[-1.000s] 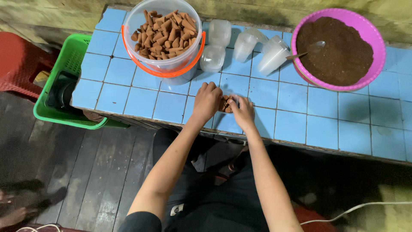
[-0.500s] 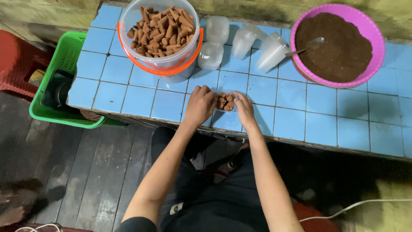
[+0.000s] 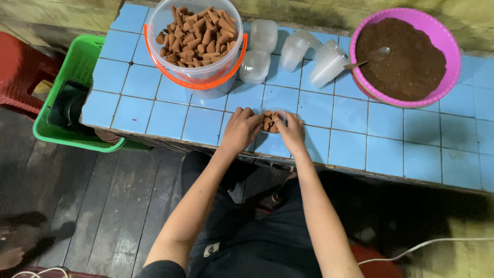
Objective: The person transfers small brown clay pieces from a large bucket into a small clear plastic container by hand. They fill the container and then place it on the table.
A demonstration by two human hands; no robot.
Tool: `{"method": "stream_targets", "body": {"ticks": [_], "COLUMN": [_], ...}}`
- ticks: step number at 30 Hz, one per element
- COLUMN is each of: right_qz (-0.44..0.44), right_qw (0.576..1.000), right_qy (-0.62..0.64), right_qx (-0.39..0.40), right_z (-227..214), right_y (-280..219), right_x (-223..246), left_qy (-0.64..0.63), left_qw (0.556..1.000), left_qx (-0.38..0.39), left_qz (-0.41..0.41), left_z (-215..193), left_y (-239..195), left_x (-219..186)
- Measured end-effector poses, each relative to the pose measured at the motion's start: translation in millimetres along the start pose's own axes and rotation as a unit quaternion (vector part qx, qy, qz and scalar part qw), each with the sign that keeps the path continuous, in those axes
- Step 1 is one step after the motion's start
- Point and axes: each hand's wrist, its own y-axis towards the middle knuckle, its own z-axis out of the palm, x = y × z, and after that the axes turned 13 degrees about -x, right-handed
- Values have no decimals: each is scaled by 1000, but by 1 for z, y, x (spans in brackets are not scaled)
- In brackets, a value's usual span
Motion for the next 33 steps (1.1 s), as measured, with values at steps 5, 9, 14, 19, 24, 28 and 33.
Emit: {"method": "stream_targets", "body": {"ticks": [5,9,14,19,24,28,33], "right_qz": [23,43,31,41,50,38,55], "right_qw": [998,993,989,977,956,954,952], "right_qy": [57,107,144,211,281,285,294], "right_qx": [-8,-16,-18,-21,-74,-88,-63], "right_z": [6,1,11,10,9,9,13], "right_y": [3,-2,6,3,2,3,6], "right_x": [-4,3,-17,-17,-28,-28,-36], "left_qy": [-10,-28,-88,-132,-185,-203,-218], "left_qw": [1000,999,993,979,950,930,920], "left_qx": [-5,-5,-33,-61,-48,-58,-74], "left_qz": [-5,-21,-71,-146,-247,-301,-318], "left_z": [6,3,0,9,24,11,7], "left_y": [-4,-3,-7,-17,-32,-32,-31], "left_x": [7,3,12,28,46,35,29]}}
